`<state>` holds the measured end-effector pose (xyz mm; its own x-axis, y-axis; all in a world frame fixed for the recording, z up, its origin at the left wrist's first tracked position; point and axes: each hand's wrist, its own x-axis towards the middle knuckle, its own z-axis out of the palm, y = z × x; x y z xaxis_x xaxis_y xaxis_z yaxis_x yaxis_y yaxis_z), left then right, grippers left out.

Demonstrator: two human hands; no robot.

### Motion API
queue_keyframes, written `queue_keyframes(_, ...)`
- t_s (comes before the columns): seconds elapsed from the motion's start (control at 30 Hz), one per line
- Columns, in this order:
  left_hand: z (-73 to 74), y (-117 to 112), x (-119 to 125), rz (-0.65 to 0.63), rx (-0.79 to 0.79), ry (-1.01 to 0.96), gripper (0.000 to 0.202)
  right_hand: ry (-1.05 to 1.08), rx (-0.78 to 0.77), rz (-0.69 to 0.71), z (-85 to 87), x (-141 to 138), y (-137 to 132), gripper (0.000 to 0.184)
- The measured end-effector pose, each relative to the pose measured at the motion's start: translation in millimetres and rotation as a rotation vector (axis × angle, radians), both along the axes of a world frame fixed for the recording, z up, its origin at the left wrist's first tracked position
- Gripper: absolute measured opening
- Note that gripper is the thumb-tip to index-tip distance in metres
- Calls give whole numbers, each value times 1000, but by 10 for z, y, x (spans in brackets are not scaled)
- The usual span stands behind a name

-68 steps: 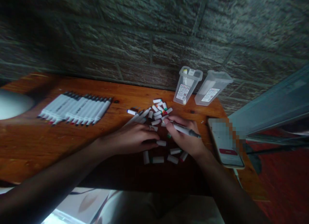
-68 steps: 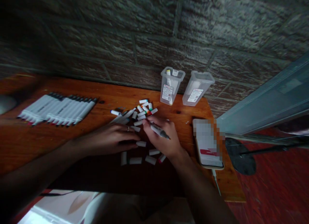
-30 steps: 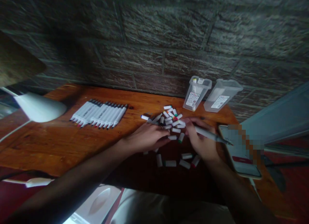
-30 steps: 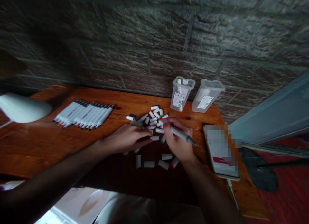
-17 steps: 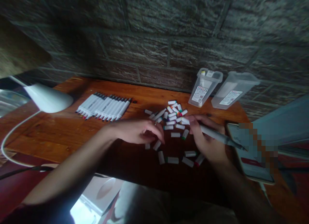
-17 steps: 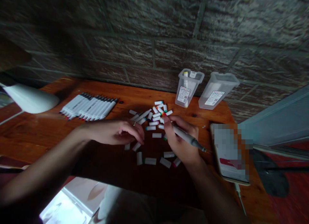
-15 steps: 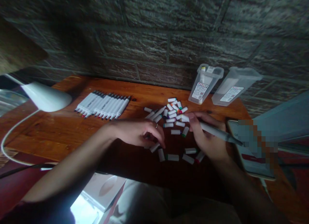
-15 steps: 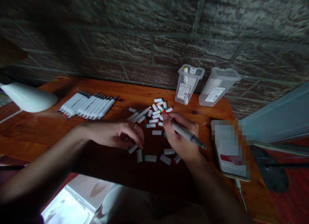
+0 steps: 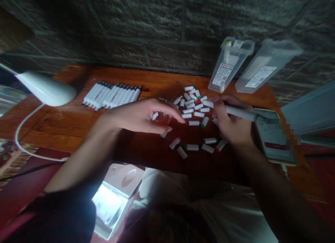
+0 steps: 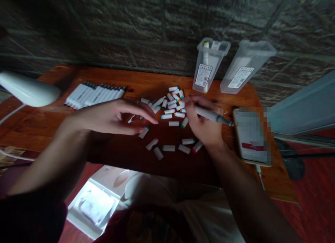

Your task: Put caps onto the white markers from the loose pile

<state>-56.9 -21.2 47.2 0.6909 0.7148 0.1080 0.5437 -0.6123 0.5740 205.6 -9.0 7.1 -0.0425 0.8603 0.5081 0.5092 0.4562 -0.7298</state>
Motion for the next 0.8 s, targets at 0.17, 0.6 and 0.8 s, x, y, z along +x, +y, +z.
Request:
queue_keyframes(0.17,-36,-411,7,31,-54,11,25,32,13,28,-9,-25,-4,24)
queue_keyframes(0.6,26,207,327,300,248,-230,23,233,59,-58,-32,-40,51,23)
queue_keyframes(0.8,-184,-150,488,432,-63,-707,22,256,74,-59,-11,-32,61,18)
